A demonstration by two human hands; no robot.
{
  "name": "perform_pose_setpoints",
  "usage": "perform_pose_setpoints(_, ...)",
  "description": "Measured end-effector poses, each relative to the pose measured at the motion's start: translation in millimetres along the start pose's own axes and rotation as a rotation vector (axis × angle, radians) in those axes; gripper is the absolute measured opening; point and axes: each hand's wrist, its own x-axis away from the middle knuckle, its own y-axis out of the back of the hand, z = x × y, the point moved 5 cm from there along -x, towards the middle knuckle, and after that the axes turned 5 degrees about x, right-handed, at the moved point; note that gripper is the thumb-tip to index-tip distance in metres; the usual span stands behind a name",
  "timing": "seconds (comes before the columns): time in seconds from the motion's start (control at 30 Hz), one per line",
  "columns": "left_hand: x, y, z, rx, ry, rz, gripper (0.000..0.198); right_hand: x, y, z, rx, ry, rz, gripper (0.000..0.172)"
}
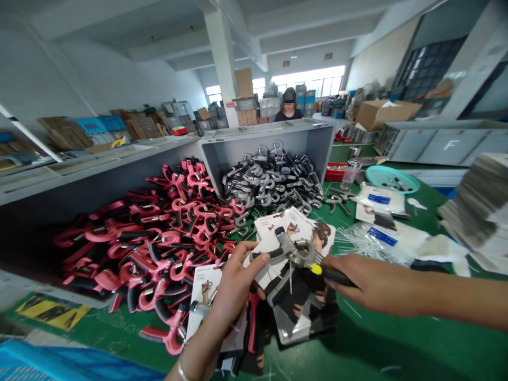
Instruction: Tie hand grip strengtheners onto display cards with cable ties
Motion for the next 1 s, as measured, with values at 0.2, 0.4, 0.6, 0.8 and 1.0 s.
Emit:
perform_pose_setpoints(0.2,-7,10.6,20,0.203,0.055,-0.098,0.027,-3,-3,-4,0.619,0.374,-0.172,0.052)
perform_pose_setpoints(0.4,-3,-2.7,22,0.175,0.059,-0.006,0.035,-35,2,-10,0.798,0.284,-0.378,0.072)
perform_pose_setpoints(0.6,-4,-6.2,23,0.154,0.054,0.001,0.036,-39,-6,1,0.812,0.351,-0.392,0.073)
perform_pose_setpoints(0.8,-5,-9.0,23,0.118,0.050,0.001,0.036,-41,-7,5,0.853,0.367,-0.414,0.068)
perform_pose_setpoints(1.0,-5,-10.8,28,0.172,0.050,0.003,0.033,-42,-13,0,0.726,0.460,-0.398,0.058)
